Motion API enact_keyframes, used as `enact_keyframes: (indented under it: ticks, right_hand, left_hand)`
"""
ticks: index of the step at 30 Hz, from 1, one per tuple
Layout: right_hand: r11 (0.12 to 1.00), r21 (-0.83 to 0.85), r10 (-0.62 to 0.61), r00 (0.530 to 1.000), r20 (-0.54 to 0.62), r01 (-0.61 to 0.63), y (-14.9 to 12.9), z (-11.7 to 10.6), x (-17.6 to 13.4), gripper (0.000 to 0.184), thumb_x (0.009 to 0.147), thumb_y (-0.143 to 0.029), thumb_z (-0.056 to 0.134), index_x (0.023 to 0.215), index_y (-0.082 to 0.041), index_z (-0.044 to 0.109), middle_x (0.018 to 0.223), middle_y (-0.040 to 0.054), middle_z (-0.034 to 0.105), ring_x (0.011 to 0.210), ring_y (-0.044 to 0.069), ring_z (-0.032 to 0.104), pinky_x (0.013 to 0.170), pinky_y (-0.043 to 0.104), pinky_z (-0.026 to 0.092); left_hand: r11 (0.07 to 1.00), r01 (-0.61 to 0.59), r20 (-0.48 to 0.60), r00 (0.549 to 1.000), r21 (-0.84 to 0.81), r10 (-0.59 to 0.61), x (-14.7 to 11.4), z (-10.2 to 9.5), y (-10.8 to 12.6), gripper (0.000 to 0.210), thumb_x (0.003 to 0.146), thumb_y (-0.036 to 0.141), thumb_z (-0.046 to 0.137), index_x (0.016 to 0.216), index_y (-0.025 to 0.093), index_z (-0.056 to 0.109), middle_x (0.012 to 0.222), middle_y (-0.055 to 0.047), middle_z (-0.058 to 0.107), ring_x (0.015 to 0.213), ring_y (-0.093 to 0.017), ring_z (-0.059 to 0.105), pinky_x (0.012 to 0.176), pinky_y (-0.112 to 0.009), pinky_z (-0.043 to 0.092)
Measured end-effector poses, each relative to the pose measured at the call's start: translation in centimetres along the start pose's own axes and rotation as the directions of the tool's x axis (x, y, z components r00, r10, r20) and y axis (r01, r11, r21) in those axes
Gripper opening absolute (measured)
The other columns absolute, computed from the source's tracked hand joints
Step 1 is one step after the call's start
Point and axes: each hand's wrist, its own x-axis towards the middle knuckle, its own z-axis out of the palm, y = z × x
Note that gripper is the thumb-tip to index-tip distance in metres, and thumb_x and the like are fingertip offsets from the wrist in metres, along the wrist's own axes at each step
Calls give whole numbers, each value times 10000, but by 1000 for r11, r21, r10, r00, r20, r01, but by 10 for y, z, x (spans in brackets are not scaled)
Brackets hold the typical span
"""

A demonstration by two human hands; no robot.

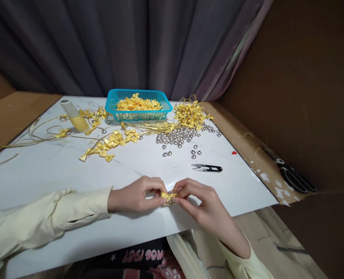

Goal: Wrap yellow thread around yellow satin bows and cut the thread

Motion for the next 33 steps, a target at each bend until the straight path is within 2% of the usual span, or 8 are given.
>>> enact_keyframes:
  ticks: [7, 17, 23, 26, 29, 33]
  right_hand:
    - [998, 45, -49, 999, 23, 48, 3, 0, 0, 210, 840, -65, 574, 664, -175, 544, 834, 37, 644, 714, 121, 592, 626, 226, 446]
    - [997, 58, -60, 998, -6, 60, 6, 2, 1, 198, 841, -85, 595, 665, -174, 585, 851, 44, 685, 736, 129, 638, 656, 232, 486]
    - [997, 44, -62, 998, -13, 63, 7, 4, 2, 190, 855, -122, 589, 675, -179, 610, 833, 42, 689, 727, 135, 644, 644, 247, 503]
    - [996, 29, -78, 996, -48, 80, 5, 0, 3, 178, 842, -135, 623, 672, -188, 626, 830, 46, 692, 810, 171, 636, 713, 305, 509]
    - [990, 117, -62, 994, -95, 73, 0, -7, 1, 140, 814, -155, 681, 684, -204, 658, 850, 43, 703, 888, 200, 633, 804, 369, 502]
    - [926, 376, 86, 991, -106, -40, -6, -18, -7, 103, 774, -168, 736, 690, -212, 698, 902, 42, 716, 883, 199, 665, 812, 361, 518]
  left_hand:
    - [999, 49, 1, 999, -24, -49, 1, 0, 1, 190, 867, 253, 523, 815, 114, 641, 789, -62, 625, 734, -142, 555, 690, -251, 442]
    - [990, 75, 8, 997, -118, -74, 1, -2, 2, 211, 873, 262, 508, 815, 109, 641, 804, -72, 650, 748, -146, 581, 695, -246, 447]
    - [992, 94, 14, 996, -86, -93, 1, -2, 3, 212, 872, 255, 499, 796, 118, 643, 801, -69, 645, 747, -147, 583, 706, -253, 453]
    - [990, 116, 8, 993, -77, -116, 1, -2, 3, 226, 873, 270, 488, 797, 118, 637, 798, -69, 638, 739, -148, 571, 701, -258, 447]
    - [988, 137, 0, 991, -68, -138, 1, -1, 2, 240, 871, 285, 484, 790, 116, 634, 784, -65, 628, 726, -145, 558, 689, -257, 435]
    - [985, 159, -24, 987, -67, -161, 2, -1, 2, 243, 861, 291, 493, 789, 109, 637, 783, -67, 627, 729, -150, 555, 689, -266, 428]
